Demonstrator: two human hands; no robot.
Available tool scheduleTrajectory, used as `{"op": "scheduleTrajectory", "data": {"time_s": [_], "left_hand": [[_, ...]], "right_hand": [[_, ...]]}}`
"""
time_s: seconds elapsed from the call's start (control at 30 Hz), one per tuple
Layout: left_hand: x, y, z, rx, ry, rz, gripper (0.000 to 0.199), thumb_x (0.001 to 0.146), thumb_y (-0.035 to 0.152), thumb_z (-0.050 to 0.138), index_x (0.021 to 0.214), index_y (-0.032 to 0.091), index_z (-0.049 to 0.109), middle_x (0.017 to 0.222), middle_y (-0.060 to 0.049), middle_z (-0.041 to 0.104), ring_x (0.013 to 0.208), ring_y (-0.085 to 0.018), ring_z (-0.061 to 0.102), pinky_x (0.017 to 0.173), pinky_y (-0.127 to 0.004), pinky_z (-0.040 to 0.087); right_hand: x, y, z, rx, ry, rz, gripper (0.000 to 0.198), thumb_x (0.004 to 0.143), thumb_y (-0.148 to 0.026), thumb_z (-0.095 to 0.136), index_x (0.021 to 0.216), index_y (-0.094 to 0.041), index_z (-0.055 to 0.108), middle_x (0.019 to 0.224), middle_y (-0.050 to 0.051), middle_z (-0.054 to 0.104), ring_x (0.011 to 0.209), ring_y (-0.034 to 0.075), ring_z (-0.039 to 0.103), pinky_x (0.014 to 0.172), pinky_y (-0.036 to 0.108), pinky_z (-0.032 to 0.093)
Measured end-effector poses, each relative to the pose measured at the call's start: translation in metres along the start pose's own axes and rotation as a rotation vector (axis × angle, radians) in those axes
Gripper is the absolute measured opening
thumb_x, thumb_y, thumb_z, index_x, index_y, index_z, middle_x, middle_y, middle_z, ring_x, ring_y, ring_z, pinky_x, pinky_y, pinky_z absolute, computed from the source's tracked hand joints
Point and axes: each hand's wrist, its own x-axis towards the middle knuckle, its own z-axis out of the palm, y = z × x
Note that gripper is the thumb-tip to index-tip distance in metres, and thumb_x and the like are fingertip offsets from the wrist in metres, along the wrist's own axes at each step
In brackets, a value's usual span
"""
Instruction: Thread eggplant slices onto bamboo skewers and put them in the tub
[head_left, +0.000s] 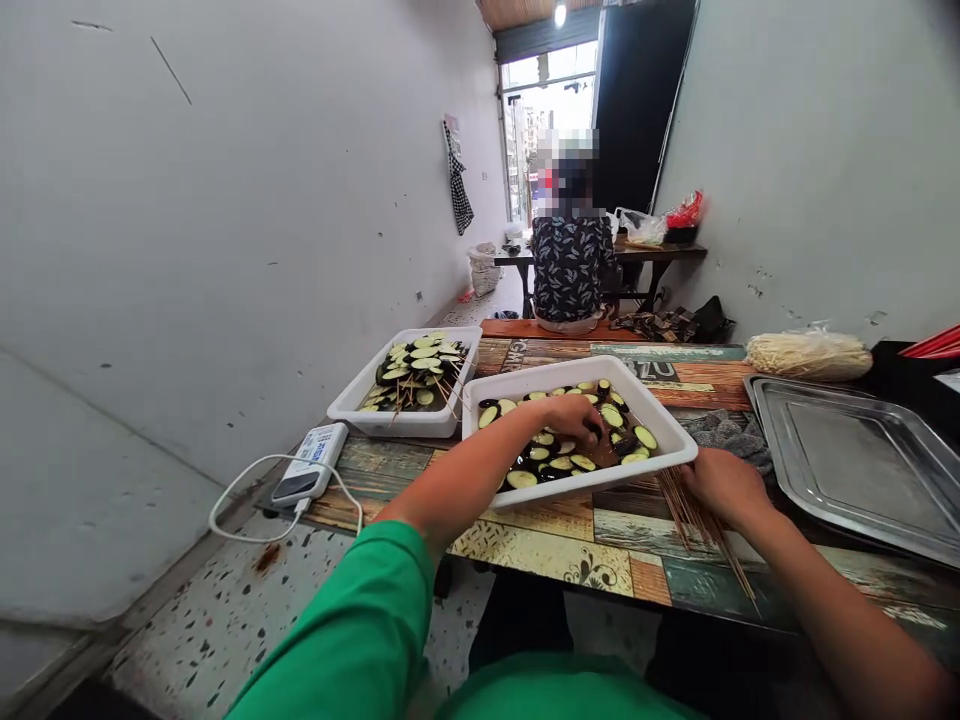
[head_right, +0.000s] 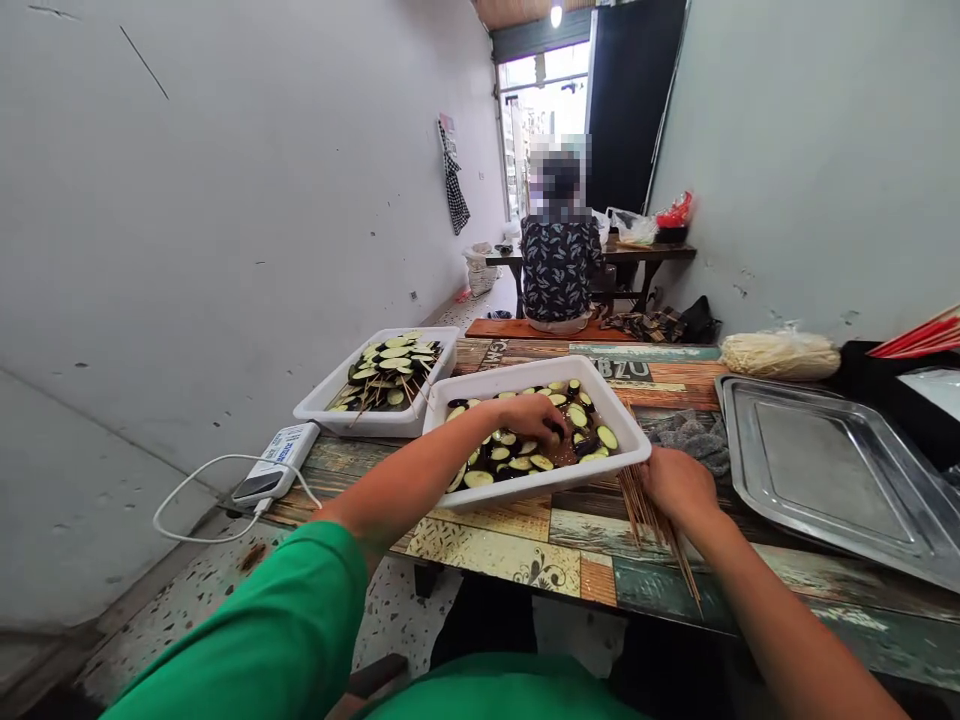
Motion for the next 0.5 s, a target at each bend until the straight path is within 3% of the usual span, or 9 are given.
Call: {"op": "scheduleTrajectory", "data": {"time_s": [0.13,0.27,0.33,0.4,0.5], "left_hand": [[-0.001,-0.009,-0.004,-0.043,0.119,-0.083,0.021,0.056,0.011,0.072,0.074,0.022,0.075,0.066,0.002,0.067,0.065,-0.013,0.056,0.067,-0.02,0.04],[-0.001,-0.019,-0.013,-0.439,0.432,-0.238,0.017,0.064,0.014,0.067,0.081,0.016,0.072,0.067,0.001,0.065,0.064,-0.011,0.057,0.068,-0.022,0.043],[0.0,-0.019,-0.016,-0.768,0.512,-0.354,0.014,0.067,0.012,0.067,0.081,0.013,0.068,0.063,-0.001,0.063,0.061,-0.011,0.059,0.065,-0.023,0.046],[0.001,-0.017,-0.018,-1.106,0.518,-0.421,0.015,0.069,0.01,0.067,0.082,0.012,0.061,0.062,-0.002,0.062,0.061,-0.013,0.062,0.063,-0.024,0.048],[-0.001,-0.013,-0.022,-1.443,0.492,-0.378,0.018,0.073,0.007,0.064,0.085,0.014,0.052,0.072,-0.007,0.065,0.067,-0.017,0.067,0.063,-0.027,0.052]], "right_hand": [[0.009,0.019,-0.016,0.08,0.004,0.016,0.026,0.08,-0.03,0.047,0.071,-0.016,0.067,0.079,0.015,0.071,0.073,0.027,0.066,0.054,0.031,0.037],[0.008,0.033,-0.038,0.378,0.174,0.158,0.019,0.079,-0.031,0.047,0.07,-0.02,0.06,0.062,0.008,0.066,0.057,0.021,0.06,0.051,0.031,0.038],[0.004,0.026,-0.047,0.715,0.26,0.094,0.02,0.081,-0.035,0.046,0.077,-0.02,0.058,0.061,0.005,0.063,0.049,0.017,0.056,0.048,0.029,0.04],[0.001,0.01,-0.052,0.963,0.262,-0.032,0.024,0.079,-0.041,0.049,0.082,-0.019,0.059,0.062,0.003,0.062,0.044,0.014,0.052,0.044,0.027,0.039],[0.001,-0.018,-0.054,0.817,0.273,-0.183,0.029,0.076,-0.042,0.051,0.081,-0.017,0.065,0.062,0.003,0.064,0.048,0.015,0.053,0.046,0.026,0.037]]}}
